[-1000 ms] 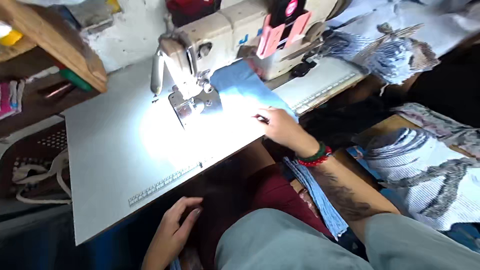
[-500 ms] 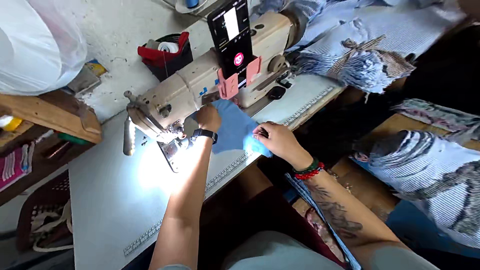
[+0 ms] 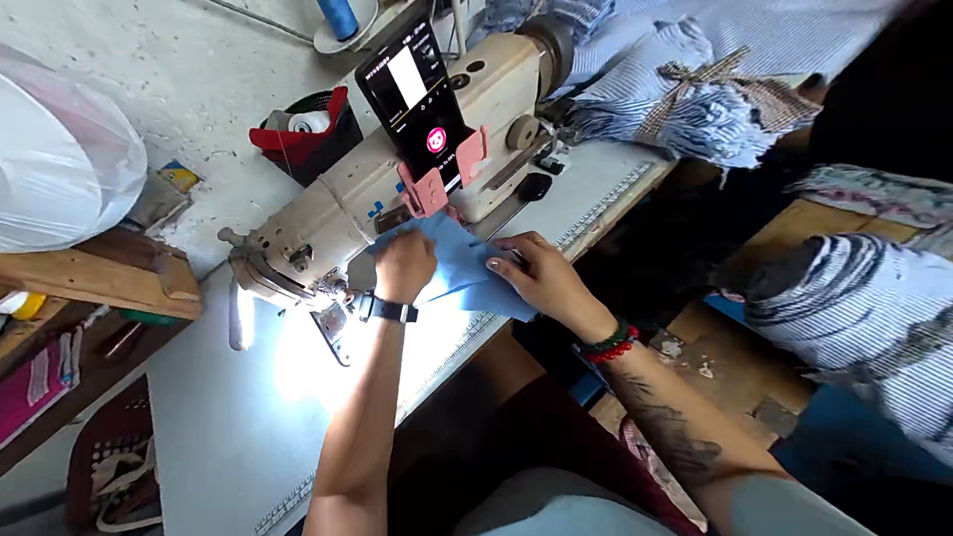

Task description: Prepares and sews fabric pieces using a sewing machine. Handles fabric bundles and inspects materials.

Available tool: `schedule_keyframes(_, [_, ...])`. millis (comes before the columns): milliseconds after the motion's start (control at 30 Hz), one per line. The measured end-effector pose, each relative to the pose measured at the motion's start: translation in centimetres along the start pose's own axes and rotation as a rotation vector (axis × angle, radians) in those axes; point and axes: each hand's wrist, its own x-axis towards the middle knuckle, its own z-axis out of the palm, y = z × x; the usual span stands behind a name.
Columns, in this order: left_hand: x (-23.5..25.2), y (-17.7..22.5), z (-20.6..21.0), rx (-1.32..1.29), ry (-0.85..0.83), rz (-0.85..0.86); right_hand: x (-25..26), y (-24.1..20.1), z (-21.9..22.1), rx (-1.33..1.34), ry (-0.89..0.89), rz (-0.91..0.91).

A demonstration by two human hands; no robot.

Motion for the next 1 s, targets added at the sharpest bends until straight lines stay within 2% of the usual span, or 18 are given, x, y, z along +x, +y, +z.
schedule_keyframes(33, [1.7, -0.5, 0.6, -0.031, 0.061, -0.04, 0.2, -0.2, 0.3, -0.028, -0.027, 0.027])
schedule_keyframes(133, [5.1, -1.7, 3.4, -0.111, 0.078, -0.069, 0.9, -0.4, 1.1, -0.097, -0.075, 0.052])
schedule_keyframes(300, [3.8, -1.6, 5.6, -0.113, 0.347, 0.128, 1.7, -0.5, 1.2, -0.119, -0.074, 0.044])
schedule_keyframes(400, [-1.1, -0.7, 4.8, -0.186, 0.515, 0.347, 1.7, -1.1, 0.8, -0.058, 0.007, -0.103])
schedule_keyframes(500, [-8.6, 0.1, 2.5, -0.214, 0.693, 0.561, 2.7, -4.2, -1.2, -0.021, 0.185, -0.413])
schedule_keyframes(600, [-15.6, 0.4, -0.2, -0.262, 0.722, 0.623, 5.9, -8.4, -3.6, -0.143, 0.337, -0.553])
schedule_keyframes(733, [-22.3, 1.2, -3.0, -0.283, 0.658, 0.585, 10.8, -10.7, -3.8, -0.226, 0.412, -0.564])
schedule_keyframes(833, [-24.4, 1.5, -3.1, -0.304, 0.624, 0.588, 12.2, -10.6, -3.8, -0.306, 0.417, -0.546])
schedule_keyframes(900, [-25.0, 1.8, -2.3, -0.298, 0.642, 0.601, 11.9, -10.0, -4.7, -0.369, 0.406, -0.531])
schedule_keyframes(1000, [-25.6, 2.9, -1.8, -0.295, 0.691, 0.598, 6.8, -10.5, -6.0, -0.277, 0.209, -0.511])
